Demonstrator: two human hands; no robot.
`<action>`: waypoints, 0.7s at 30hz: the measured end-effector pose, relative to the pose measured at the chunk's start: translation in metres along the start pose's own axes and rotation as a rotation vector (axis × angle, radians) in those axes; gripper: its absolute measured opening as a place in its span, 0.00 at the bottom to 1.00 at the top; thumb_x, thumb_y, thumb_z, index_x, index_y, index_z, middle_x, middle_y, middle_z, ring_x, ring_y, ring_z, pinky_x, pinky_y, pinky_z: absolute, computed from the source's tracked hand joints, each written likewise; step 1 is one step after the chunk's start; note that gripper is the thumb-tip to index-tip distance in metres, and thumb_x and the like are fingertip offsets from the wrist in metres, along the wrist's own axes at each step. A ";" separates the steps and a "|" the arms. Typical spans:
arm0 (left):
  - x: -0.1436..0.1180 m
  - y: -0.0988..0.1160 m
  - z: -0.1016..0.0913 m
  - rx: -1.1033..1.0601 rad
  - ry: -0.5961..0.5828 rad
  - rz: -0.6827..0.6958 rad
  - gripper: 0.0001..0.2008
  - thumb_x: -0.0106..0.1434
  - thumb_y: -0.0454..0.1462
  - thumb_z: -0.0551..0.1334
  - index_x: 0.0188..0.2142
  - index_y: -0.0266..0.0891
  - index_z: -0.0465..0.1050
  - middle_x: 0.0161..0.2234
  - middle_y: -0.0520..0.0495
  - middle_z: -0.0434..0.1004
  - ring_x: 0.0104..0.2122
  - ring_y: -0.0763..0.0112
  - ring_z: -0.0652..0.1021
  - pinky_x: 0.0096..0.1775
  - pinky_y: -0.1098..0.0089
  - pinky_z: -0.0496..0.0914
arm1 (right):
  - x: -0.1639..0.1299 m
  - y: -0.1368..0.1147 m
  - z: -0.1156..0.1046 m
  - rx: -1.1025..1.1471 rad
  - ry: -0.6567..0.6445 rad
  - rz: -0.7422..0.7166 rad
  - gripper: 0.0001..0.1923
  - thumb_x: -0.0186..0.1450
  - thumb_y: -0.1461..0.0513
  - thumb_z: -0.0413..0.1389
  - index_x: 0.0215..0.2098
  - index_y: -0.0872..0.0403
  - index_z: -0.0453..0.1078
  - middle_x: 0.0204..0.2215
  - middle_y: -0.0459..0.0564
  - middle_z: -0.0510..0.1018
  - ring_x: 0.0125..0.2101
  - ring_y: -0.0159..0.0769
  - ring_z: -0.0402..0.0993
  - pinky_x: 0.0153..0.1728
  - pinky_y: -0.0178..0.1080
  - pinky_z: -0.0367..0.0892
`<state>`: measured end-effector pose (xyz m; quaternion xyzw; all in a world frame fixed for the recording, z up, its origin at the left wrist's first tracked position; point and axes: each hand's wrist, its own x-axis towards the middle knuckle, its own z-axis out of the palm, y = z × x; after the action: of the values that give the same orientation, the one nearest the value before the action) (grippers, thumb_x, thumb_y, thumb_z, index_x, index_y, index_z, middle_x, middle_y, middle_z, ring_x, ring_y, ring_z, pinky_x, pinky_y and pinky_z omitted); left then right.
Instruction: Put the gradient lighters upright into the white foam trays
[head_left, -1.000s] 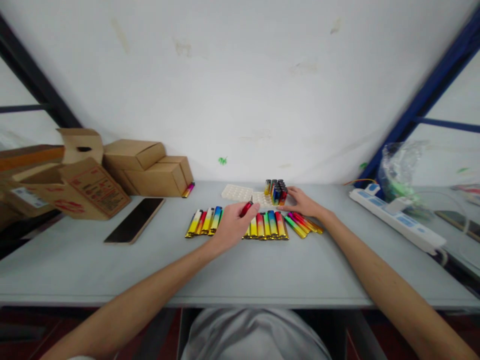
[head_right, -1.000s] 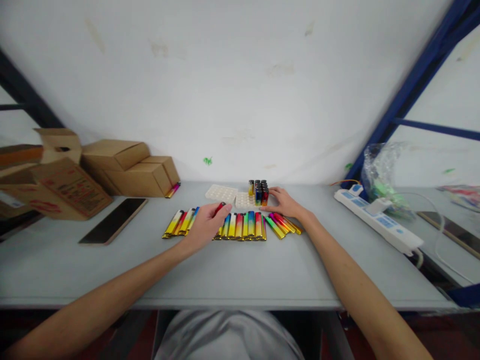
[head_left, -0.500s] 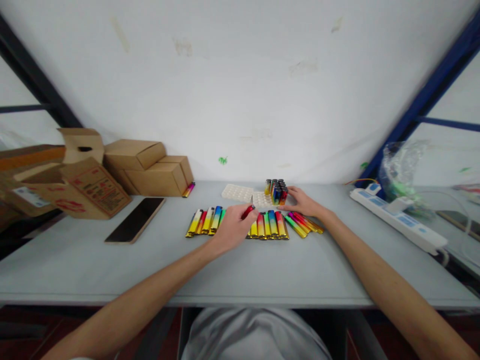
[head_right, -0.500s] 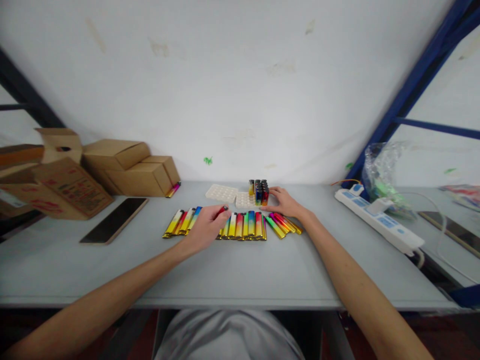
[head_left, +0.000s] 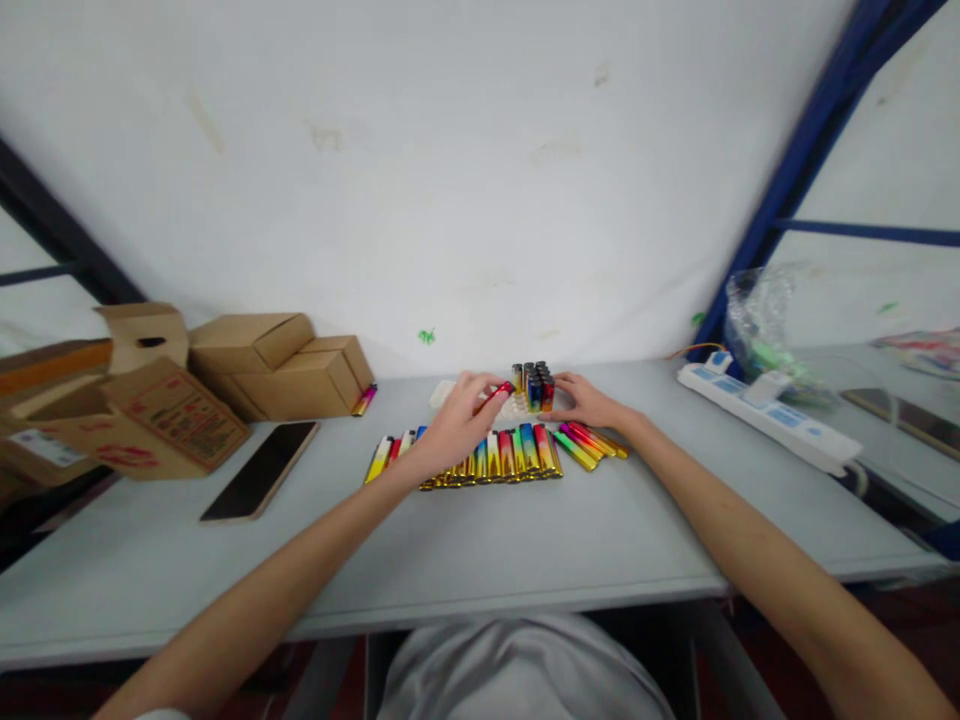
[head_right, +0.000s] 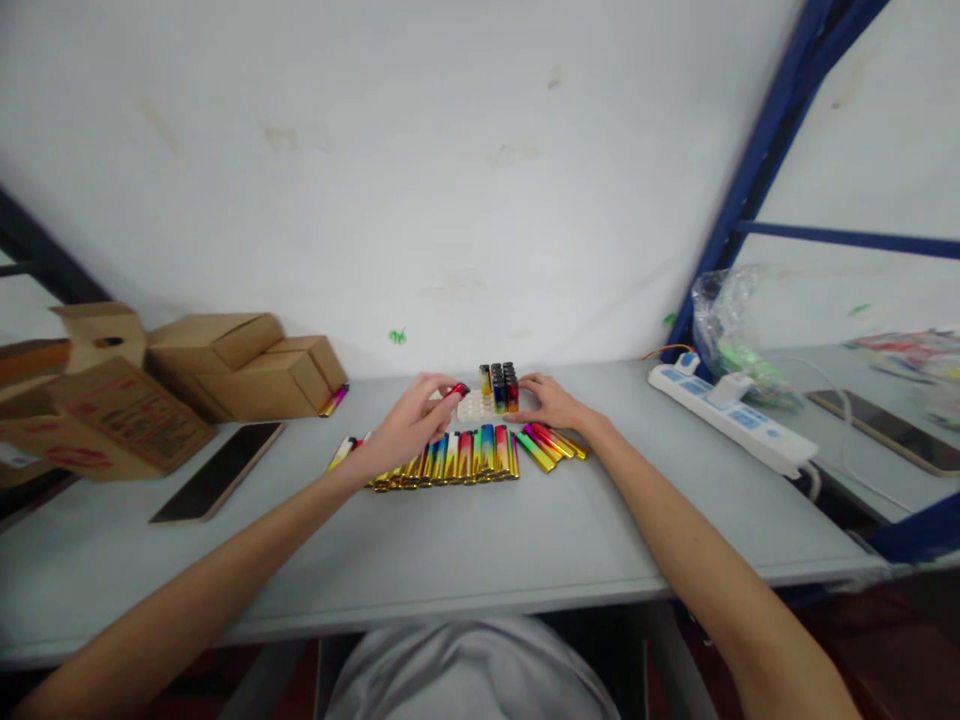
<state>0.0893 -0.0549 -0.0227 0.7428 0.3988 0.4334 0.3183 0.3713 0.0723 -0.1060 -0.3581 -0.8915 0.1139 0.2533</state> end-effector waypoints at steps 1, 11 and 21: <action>0.008 -0.003 -0.002 0.012 -0.004 0.016 0.13 0.71 0.45 0.59 0.47 0.39 0.73 0.40 0.46 0.73 0.23 0.79 0.70 0.26 0.73 0.68 | 0.000 0.000 0.000 -0.004 -0.001 -0.001 0.36 0.62 0.42 0.63 0.61 0.53 0.70 0.58 0.61 0.72 0.58 0.55 0.68 0.62 0.58 0.64; 0.079 -0.032 -0.007 0.112 -0.032 0.059 0.12 0.61 0.40 0.70 0.41 0.35 0.78 0.39 0.40 0.84 0.38 0.64 0.83 0.45 0.62 0.77 | 0.002 -0.001 0.000 -0.002 0.007 -0.006 0.37 0.62 0.40 0.63 0.60 0.54 0.71 0.57 0.61 0.73 0.57 0.54 0.70 0.61 0.55 0.65; 0.105 -0.066 0.003 0.375 -0.088 0.155 0.10 0.61 0.37 0.69 0.43 0.37 0.78 0.37 0.42 0.85 0.39 0.61 0.83 0.45 0.63 0.76 | 0.002 0.001 0.000 0.001 0.012 0.004 0.41 0.61 0.38 0.62 0.61 0.55 0.71 0.56 0.62 0.74 0.57 0.56 0.70 0.61 0.57 0.64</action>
<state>0.1037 0.0674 -0.0372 0.8357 0.4000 0.3419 0.1571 0.3703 0.0741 -0.1054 -0.3602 -0.8892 0.1126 0.2587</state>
